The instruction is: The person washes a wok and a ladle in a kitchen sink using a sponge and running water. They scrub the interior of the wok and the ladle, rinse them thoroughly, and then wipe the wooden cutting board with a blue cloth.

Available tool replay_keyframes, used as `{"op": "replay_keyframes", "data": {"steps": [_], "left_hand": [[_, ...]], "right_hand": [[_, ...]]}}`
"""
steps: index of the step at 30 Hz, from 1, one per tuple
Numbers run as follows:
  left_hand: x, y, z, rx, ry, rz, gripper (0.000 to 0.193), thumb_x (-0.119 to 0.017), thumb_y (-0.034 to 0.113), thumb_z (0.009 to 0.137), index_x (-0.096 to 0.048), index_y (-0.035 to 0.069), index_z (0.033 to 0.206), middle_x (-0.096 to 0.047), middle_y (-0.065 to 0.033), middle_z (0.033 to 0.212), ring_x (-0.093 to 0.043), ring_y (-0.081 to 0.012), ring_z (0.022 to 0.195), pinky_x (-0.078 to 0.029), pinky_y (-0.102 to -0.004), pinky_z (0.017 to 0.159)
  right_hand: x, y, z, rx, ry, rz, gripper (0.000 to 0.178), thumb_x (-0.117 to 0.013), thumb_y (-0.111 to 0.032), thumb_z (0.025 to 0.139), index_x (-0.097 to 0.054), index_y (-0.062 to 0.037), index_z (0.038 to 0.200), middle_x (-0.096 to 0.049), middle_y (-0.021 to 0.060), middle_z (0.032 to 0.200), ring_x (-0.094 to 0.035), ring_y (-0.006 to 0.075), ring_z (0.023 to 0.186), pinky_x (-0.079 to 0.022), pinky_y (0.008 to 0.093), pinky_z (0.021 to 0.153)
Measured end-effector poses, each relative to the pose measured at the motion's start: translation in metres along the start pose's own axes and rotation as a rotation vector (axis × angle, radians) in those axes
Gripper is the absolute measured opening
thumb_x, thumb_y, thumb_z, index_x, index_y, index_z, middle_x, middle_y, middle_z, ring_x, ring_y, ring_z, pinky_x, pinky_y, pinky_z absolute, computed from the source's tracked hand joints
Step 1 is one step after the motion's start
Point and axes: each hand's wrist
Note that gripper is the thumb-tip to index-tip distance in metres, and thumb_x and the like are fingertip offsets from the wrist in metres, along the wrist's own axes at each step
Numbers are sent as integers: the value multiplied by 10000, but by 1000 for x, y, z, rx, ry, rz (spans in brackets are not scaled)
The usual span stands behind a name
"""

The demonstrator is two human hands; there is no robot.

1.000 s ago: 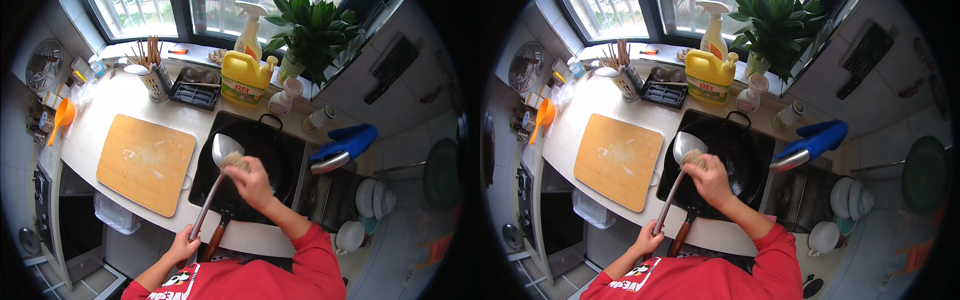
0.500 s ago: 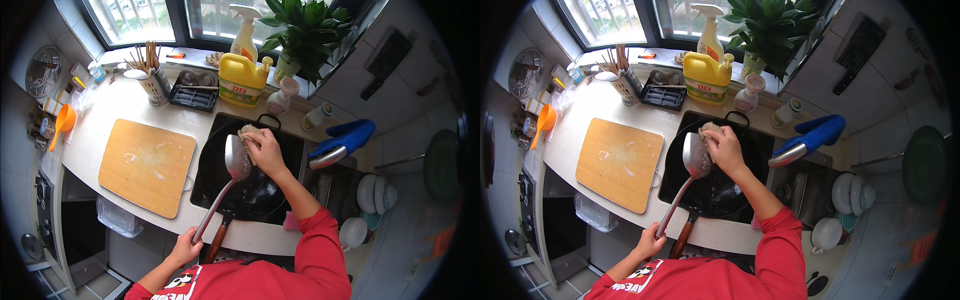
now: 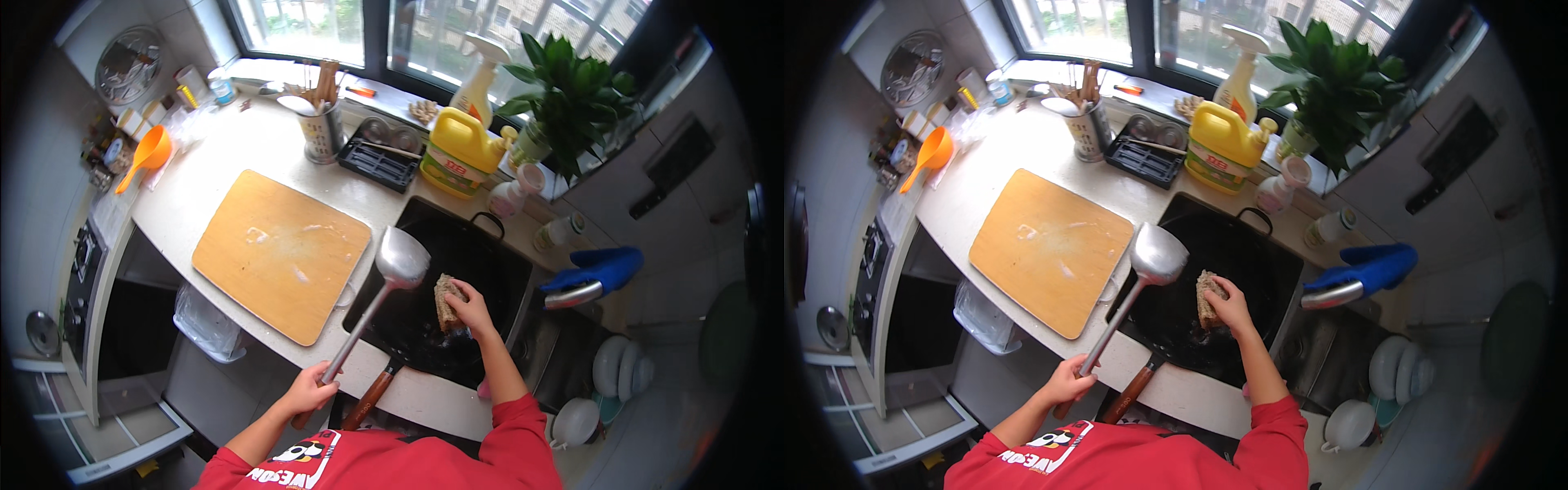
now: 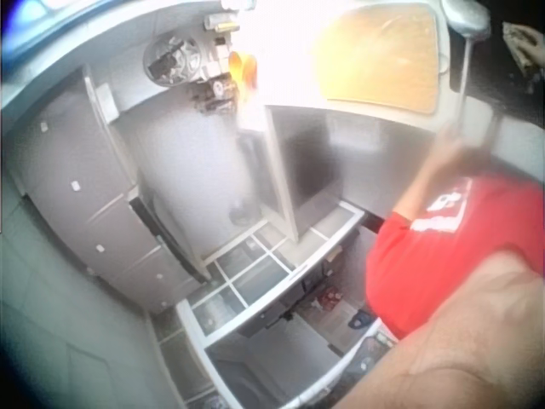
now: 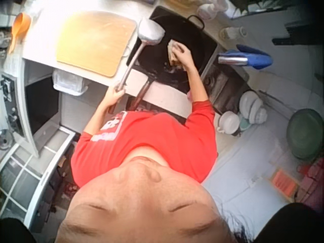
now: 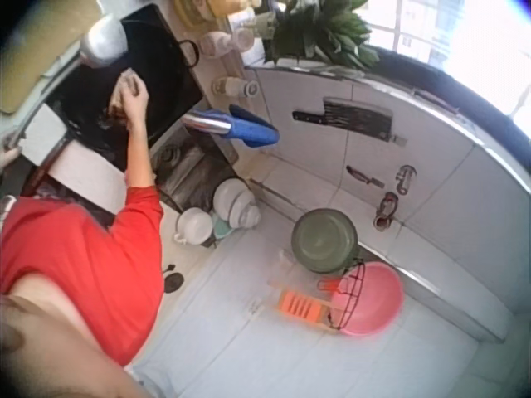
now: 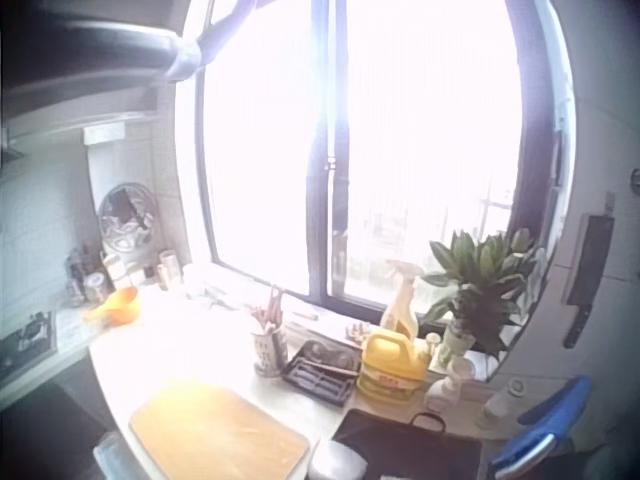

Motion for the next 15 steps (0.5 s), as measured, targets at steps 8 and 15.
{"op": "replay_keyframes", "data": {"steps": [8, 15], "left_hand": [[83, -19, -4, -208, 403, -177, 210, -524, 11, 815, -473, 35, 1018, -471, 1, 552, -446, -84, 405, -363, -219, 390], [132, -37, 31, -440, 612, -264, 164, -543, 7, 796, -513, 2, 957, -593, -90, 890, -589, -163, 908, -461, -301, 860]], "right_hand": [[-114, -99, 0, 381, -277, -216, 431, -622, -129, 721, -504, -52, 1128, -539, 148, 1106, -544, 265, 1031, -415, 324, 910], [-226, -86, 104, 705, 263, -815, 344, -550, -47, 714, -524, -60, 1057, -481, 189, 996, -502, 358, 901, -445, 429, 755]]}}
Point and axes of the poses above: each hand's wrist, its own z-axis towards the middle knuckle, its own x-axis out of the back of the hand, y = z × x
